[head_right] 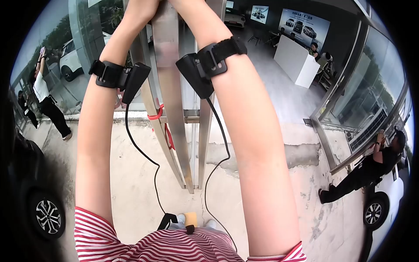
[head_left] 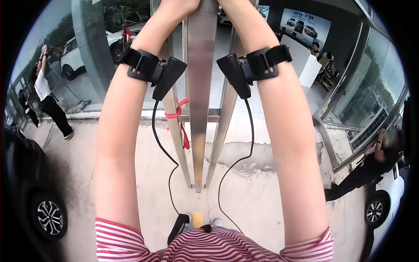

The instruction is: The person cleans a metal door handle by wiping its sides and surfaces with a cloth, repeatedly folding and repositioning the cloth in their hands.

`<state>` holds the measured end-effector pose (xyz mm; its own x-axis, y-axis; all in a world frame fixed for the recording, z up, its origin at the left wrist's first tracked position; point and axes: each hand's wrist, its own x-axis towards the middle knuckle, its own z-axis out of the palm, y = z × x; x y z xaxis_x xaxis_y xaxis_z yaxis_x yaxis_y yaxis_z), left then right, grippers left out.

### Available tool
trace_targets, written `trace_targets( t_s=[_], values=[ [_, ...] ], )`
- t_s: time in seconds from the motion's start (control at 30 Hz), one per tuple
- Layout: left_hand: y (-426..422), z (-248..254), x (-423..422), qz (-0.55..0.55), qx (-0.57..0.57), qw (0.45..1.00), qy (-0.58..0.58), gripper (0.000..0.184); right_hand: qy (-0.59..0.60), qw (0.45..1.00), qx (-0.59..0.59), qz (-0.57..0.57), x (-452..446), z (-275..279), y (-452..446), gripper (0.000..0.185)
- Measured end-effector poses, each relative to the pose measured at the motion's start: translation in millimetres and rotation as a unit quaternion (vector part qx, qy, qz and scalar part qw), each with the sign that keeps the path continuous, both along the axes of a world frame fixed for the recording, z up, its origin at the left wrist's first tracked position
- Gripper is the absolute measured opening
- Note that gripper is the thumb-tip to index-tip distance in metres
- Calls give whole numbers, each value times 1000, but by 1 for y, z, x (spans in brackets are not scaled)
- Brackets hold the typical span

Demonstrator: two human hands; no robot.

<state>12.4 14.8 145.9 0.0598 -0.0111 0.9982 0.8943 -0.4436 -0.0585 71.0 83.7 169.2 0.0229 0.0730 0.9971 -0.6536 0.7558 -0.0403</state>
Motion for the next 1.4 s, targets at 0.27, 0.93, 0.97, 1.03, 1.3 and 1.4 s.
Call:
trace_targets(
  t_s=[0.27,0.93,0.97,1.03,1.3,1.4],
  values=[
    [-29,-242,22,28,-180,973,-143,61,-158,984,-11,-82,29,-255,-11,80],
    [14,-231,112,153,117,978,-78,61,41,945,-82,-313,126,-245,8,66],
    [18,-225,108,129,103,979,-121,62,-2,957,-111,-268,117,-237,17,63],
    [26,-234,97,165,48,977,-128,62,-68,941,-119,-309,101,-240,42,62],
    [48,-274,89,285,-91,938,-172,60,-199,936,-182,-226,72,-274,56,43],
    [52,-282,89,311,-107,925,-190,64,-240,943,-216,-84,64,-282,50,52]
  ],
)
